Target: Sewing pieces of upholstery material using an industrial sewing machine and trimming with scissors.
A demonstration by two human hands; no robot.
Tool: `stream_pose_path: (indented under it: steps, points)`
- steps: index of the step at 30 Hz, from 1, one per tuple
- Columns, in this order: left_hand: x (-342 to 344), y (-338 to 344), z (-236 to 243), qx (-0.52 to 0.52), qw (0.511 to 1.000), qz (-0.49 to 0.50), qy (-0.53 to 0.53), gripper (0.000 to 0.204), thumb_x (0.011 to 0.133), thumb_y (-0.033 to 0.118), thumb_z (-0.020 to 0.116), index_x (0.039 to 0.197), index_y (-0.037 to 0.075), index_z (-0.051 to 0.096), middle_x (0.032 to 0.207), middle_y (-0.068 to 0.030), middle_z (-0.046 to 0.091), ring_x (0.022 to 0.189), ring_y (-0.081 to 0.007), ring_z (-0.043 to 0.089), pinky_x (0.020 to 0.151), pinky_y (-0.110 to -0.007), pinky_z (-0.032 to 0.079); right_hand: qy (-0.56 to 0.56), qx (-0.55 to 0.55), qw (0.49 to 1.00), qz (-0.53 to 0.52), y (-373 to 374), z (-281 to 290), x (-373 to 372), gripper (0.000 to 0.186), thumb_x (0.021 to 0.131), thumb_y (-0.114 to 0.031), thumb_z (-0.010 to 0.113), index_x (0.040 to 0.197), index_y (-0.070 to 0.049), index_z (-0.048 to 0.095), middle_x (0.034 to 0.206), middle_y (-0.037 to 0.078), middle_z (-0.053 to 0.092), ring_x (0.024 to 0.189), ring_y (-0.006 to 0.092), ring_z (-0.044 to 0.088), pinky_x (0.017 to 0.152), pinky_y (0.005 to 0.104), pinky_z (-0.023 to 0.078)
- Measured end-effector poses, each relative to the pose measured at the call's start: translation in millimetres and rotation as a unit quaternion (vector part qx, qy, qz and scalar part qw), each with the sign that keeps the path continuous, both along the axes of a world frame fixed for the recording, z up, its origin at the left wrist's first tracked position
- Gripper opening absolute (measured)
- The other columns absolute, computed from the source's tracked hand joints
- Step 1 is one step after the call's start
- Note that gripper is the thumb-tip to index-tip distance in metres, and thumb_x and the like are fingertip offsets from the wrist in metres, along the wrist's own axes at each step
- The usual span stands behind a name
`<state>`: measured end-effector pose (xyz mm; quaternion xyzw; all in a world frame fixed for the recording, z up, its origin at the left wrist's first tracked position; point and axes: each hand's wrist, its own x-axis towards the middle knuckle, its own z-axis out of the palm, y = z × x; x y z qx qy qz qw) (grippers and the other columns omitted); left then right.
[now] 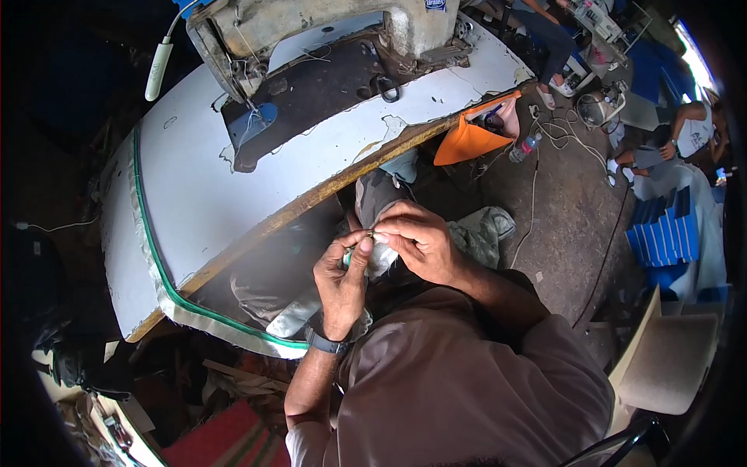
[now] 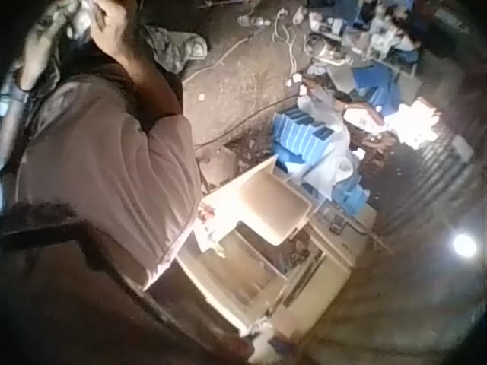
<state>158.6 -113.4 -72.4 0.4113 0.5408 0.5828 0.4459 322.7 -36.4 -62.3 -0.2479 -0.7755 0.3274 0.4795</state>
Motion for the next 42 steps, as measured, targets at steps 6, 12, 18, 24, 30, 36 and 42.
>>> stream_pose_path:
  steps: [6,12,18,24,30,36,42]
  points:
    - [4.6,0.7,-1.4,0.043,0.999,0.019,0.019,0.02,0.098,0.015,0.076,0.11,-0.001,0.076,0.1,-0.0035,0.077,0.091,-0.0073,0.062,0.084,-0.024,0.05,-0.078,0.154,0.981,-0.085,-6.2,6.8,-2.2,0.013,0.084,0.002,0.073,0.097,0.002,0.069,0.092,0.012,0.064,0.081,0.0272,0.063,0.071,0.0391,0.052]
    - [3.3,-1.3,-4.4,0.034,0.999,0.016,-0.022,0.018,0.097,0.014,0.077,0.108,0.0,0.077,0.098,-0.0029,0.077,0.088,-0.0056,0.061,0.082,-0.024,0.049,0.021,-0.041,0.998,-0.049,-11.6,-4.4,-7.3,0.008,0.09,0.0,0.071,0.098,0.001,0.068,0.092,0.011,0.067,0.079,0.025,0.065,0.071,0.0349,0.05]
    - [-3.2,4.5,-1.6,0.128,0.989,-0.015,0.067,0.025,0.098,0.01,0.072,0.122,0.002,0.069,0.11,-0.0026,0.069,0.096,-0.0074,0.061,0.085,-0.023,0.048,0.102,-0.178,0.979,-0.006,-10.8,-16.2,-9.5,0.007,0.098,-0.004,0.07,0.104,0.0,0.07,0.094,0.005,0.069,0.082,0.0095,0.062,0.069,0.0262,0.049]
    - [-20.0,6.6,-0.2,0.037,0.986,-0.102,-0.129,0.052,0.093,0.026,0.045,0.137,0.002,0.06,0.109,-0.0023,0.054,0.078,-0.0095,0.042,0.068,-0.024,0.035,0.112,-0.317,0.94,0.054,9.3,-4.1,20.1,0.008,0.104,-0.008,0.064,0.108,-0.001,0.067,0.094,-0.002,0.065,0.086,0.0025,0.057,0.076,0.0197,0.048]
    - [-23.6,3.2,6.9,0.059,0.99,-0.128,0.031,0.041,0.103,0.013,0.052,0.141,-0.001,0.06,0.1,-0.0001,0.051,0.084,-0.01,0.049,0.075,-0.024,0.042,-0.027,-0.251,0.96,0.122,1.0,10.9,18.6,0.008,0.103,-0.007,0.065,0.107,-0.001,0.066,0.087,0.0,0.06,0.078,0.0049,0.054,0.068,0.0234,0.046]
    - [-16.9,-1.1,11.6,0.065,0.985,-0.114,-0.107,0.047,0.095,-0.001,0.073,0.137,-0.002,0.052,0.109,-0.0051,0.062,0.103,-0.0123,0.061,0.096,-0.029,0.05,-0.011,-0.245,0.958,0.147,1.3,7.1,16.8,0.008,0.104,-0.009,0.065,0.104,-0.001,0.066,0.09,0.002,0.063,0.082,0.0072,0.056,0.072,0.0257,0.047]
    - [-20.8,-1.7,10.0,0.033,0.976,-0.137,-0.167,0.039,0.091,-0.005,0.077,0.118,0.003,0.052,0.105,-0.0044,0.064,0.097,-0.0124,0.065,0.087,-0.026,0.053,-0.053,-0.262,0.945,0.188,8.8,7.3,25.3,0.013,0.106,-0.014,0.063,0.105,-0.001,0.065,0.094,0.002,0.065,0.088,0.01,0.06,0.08,0.0276,0.049]
